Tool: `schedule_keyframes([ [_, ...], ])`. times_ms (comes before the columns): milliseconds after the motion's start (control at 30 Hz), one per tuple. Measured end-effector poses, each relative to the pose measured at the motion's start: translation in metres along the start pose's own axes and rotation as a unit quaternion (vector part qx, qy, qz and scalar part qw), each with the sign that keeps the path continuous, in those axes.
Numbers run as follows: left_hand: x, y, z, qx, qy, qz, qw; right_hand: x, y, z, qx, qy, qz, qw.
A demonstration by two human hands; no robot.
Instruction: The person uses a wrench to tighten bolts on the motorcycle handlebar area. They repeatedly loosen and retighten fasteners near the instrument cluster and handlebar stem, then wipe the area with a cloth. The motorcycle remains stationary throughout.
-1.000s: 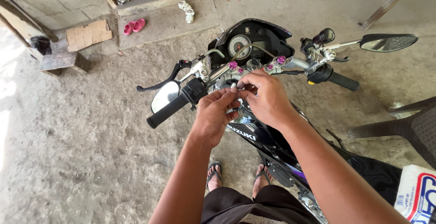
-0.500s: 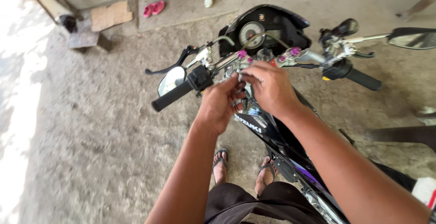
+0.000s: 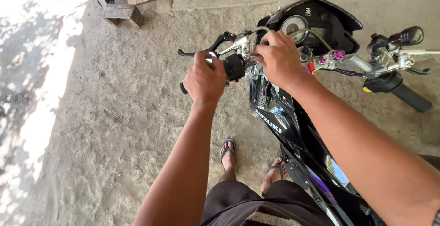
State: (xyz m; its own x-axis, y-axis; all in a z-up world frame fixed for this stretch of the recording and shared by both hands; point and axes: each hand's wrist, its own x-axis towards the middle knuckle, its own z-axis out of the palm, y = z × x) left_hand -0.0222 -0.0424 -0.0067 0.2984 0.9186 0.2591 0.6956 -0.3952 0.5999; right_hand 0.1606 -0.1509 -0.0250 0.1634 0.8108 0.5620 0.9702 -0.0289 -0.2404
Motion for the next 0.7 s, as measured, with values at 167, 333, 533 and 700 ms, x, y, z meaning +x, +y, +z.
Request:
schedule_keyframes([
  [167,0.013,0.0,0.007,0.009,0.001,-0.023,1.0,0.006,0.002,0.008,-0.048,-0.034,-0.019,0.998],
  [333,0.018,-0.003,0.014,0.009,0.006,-0.033,0.999,0.024,-0.001,0.005,-0.097,-0.134,0.017,0.986],
  [533,0.019,0.004,0.015,0.029,0.008,-0.049,0.998,0.055,-0.003,0.005,-0.149,-0.248,0.094,0.953],
  [700,0.018,0.006,0.013,0.014,0.016,-0.063,0.998,0.058,-0.003,0.003,-0.137,-0.325,0.122,0.928],
])
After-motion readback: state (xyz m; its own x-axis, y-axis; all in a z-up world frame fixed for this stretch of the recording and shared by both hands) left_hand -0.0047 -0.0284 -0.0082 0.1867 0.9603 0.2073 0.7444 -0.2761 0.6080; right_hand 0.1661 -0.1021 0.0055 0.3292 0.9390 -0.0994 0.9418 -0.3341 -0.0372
